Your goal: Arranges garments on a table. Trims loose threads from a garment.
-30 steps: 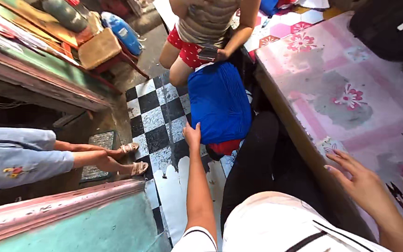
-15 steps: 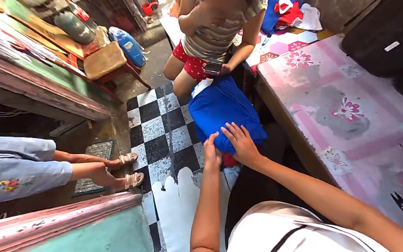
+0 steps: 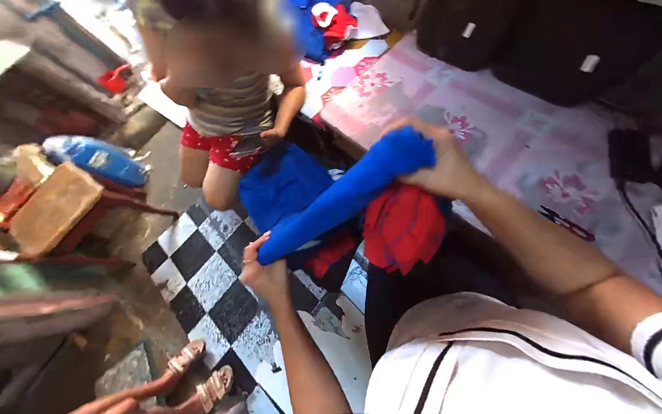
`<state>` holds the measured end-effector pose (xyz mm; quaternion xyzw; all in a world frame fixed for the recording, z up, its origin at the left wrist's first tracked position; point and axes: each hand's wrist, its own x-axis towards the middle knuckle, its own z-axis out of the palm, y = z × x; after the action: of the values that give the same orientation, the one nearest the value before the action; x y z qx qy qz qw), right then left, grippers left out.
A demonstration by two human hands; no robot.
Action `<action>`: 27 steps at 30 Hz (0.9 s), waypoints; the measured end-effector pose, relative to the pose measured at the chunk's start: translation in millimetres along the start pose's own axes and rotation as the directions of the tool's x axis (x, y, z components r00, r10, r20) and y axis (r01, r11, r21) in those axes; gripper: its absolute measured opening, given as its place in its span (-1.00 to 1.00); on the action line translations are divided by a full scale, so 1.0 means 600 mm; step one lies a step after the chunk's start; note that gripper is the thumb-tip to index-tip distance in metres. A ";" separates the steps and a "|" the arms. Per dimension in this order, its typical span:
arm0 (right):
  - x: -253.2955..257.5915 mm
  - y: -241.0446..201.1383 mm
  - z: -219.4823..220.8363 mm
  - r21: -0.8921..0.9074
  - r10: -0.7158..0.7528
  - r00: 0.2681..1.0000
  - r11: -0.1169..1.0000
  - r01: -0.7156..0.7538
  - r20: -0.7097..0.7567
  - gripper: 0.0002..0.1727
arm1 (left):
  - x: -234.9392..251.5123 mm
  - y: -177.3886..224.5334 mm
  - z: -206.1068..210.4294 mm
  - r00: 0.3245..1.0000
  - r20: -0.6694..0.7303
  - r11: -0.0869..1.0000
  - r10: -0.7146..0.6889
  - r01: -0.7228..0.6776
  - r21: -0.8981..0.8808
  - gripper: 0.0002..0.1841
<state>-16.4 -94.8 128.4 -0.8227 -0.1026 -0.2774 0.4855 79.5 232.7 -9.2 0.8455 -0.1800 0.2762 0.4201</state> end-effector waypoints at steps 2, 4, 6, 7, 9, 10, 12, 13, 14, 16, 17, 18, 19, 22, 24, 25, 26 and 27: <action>-0.003 -0.017 -0.087 0.132 0.274 0.954 0.957 -0.258 -0.122 -0.34 | 0.044 0.091 -0.033 0.993 0.034 0.992 0.114 -0.111 -0.064 -0.69; -0.001 -0.016 -0.162 0.286 0.407 0.894 0.893 -0.347 -0.185 -0.53 | 0.086 0.164 -0.043 0.970 0.086 0.969 0.228 -0.217 -0.117 -0.67; 0.002 0.000 -0.239 0.324 0.437 0.886 0.870 -0.372 -0.154 -0.60 | 0.133 0.212 -0.025 0.931 0.169 0.937 0.325 -0.291 -0.195 -0.63; 0.004 0.018 -0.277 0.293 0.443 0.886 0.873 -0.390 -0.140 -0.63 | 0.159 0.230 -0.004 0.906 0.223 0.924 0.359 -0.312 -0.222 -0.64; 0.001 0.077 -0.341 0.194 0.452 0.882 0.885 -0.424 -0.134 -0.68 | 0.203 0.262 0.053 0.863 0.354 0.932 0.360 -0.313 -0.185 -0.65; -0.008 0.108 -0.365 0.118 0.476 0.864 0.879 -0.461 -0.166 -0.75 | 0.216 0.276 0.089 0.840 0.412 0.936 0.352 -0.322 -0.141 -0.66; -0.052 0.163 -0.409 -0.033 0.591 0.787 0.795 -0.605 -0.178 -0.52 | 0.226 0.293 0.160 0.756 0.592 0.950 0.279 -0.306 -0.057 -0.59; -0.083 0.183 -0.419 -0.051 0.643 0.726 0.739 -0.672 -0.243 -0.45 | 0.225 0.301 0.196 0.697 0.680 0.961 0.229 -0.274 -0.043 -0.55; -0.121 0.195 -0.424 -0.046 0.674 0.659 0.687 -0.725 -0.333 -0.45 | 0.214 0.306 0.231 0.633 0.745 0.965 0.211 -0.257 -0.055 -0.54; -0.212 0.197 -0.423 -0.104 0.687 0.571 0.594 -0.797 -0.450 -0.53 | 0.167 0.310 0.296 0.517 0.826 0.963 0.225 -0.244 -0.110 -0.60; -0.258 0.190 -0.416 -0.169 0.697 0.546 0.536 -0.827 -0.465 -0.57 | 0.135 0.311 0.329 0.476 0.850 0.963 0.228 -0.240 -0.123 -0.60; -0.302 0.179 -0.403 -0.243 0.711 0.523 0.465 -0.851 -0.470 -0.59 | 0.101 0.308 0.364 0.449 0.863 0.960 0.232 -0.249 -0.129 -0.58; -0.343 0.169 -0.388 -0.302 0.721 0.506 0.407 -0.862 -0.473 -0.59 | 0.069 0.306 0.399 0.433 0.873 0.956 0.227 -0.269 -0.116 -0.50; -0.434 0.146 -0.330 -0.386 0.671 0.541 0.384 -0.839 -0.507 -0.61 | 0.006 0.323 0.479 0.404 0.894 0.937 0.192 -0.348 -0.044 -0.14; -0.451 0.136 -0.306 -0.367 0.648 0.540 0.397 -0.841 -0.538 -0.61 | -0.003 0.367 0.514 0.350 0.912 0.947 0.214 -0.303 -0.107 -0.08; -0.456 0.132 -0.299 -0.375 0.653 0.531 0.378 -0.846 -0.540 -0.61 | -0.012 0.398 0.528 0.310 0.919 0.955 0.244 -0.244 -0.171 -0.12; -0.460 0.127 -0.293 -0.398 0.680 0.513 0.337 -0.853 -0.524 -0.61 | -0.028 0.433 0.541 0.274 0.915 0.951 0.297 -0.171 -0.258 -0.16; -0.462 0.123 -0.290 -0.425 0.729 0.482 0.285 -0.859 -0.486 -0.59 | -0.051 0.470 0.548 0.251 0.891 0.925 0.379 -0.079 -0.371 -0.21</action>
<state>-274.9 -253.1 -15.6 -0.8379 0.4686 -0.0934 0.2640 7.9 -195.6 -18.3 0.7449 -0.5490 -0.2475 0.2871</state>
